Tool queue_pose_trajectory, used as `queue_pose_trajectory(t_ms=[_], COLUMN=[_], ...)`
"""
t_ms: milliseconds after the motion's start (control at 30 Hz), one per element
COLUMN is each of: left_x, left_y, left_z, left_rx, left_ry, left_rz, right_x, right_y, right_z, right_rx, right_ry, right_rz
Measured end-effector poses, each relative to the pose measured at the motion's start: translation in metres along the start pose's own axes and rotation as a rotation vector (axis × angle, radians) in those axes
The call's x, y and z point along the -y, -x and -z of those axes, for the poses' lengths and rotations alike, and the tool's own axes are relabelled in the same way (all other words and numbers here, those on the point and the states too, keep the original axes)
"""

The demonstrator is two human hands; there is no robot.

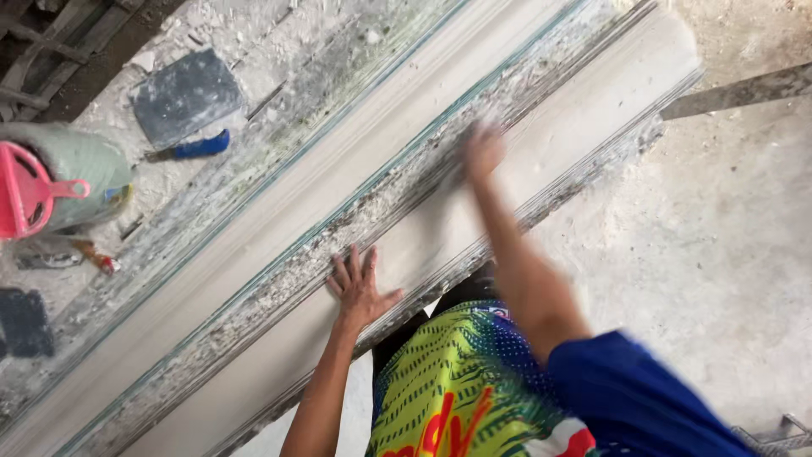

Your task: The person kneels on the workshop floor and scrapes excess plaster residue from the grooves of decorative molding strips using a small handheld scraper, steadying each piece with the other hand. They work along the lengths of several moldings, repositioning pieces and moving between them as they clean the profiles.

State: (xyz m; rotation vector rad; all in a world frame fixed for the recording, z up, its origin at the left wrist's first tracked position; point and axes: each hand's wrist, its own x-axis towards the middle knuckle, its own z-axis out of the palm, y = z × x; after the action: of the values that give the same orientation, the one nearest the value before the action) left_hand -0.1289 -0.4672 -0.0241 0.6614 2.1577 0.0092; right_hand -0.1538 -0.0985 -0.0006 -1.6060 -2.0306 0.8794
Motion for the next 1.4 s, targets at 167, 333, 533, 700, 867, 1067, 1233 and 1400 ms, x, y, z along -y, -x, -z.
queue_pose_trajectory(t_ms=[167,333,533,700,867,1067,1233,1400], left_x=[0.008,0.0,0.005,0.017,0.007,-0.003,-0.017,-0.096], left_y=[-0.002,-0.001,-0.01,-0.014,-0.002,0.004,-0.008,-0.046], left_z=[-0.007,0.007,-0.003,-0.017,-0.003,0.014,0.01,0.02], left_rx=[-0.189,0.027,0.106,-0.322,0.047,0.024,-0.017,-0.094], left_ry=[0.129,0.082,0.113,0.281,0.149,0.116,0.055,0.225], left_rz=[-0.232,-0.047,-0.024,-0.5,-0.087,-0.038,0.072,0.133], right_x=[0.017,-0.02,0.015,0.047,0.015,-0.025,-0.032,-0.023], right_y=[0.208,0.061,0.078,0.235,0.104,-0.139,-0.28,-0.174], right_z=[-0.055,-0.038,-0.034,-0.062,-0.031,0.052,0.109,0.059], right_rx=[0.47,-0.068,0.09,0.125,0.125,0.293,0.431,0.058], right_ry=[-0.266,-0.243,-0.776,-0.393,-0.524,-0.508,-0.739,-0.247], right_rz=[-0.457,-0.031,-0.674,-0.459,-0.381,-0.408,-0.715,-0.208])
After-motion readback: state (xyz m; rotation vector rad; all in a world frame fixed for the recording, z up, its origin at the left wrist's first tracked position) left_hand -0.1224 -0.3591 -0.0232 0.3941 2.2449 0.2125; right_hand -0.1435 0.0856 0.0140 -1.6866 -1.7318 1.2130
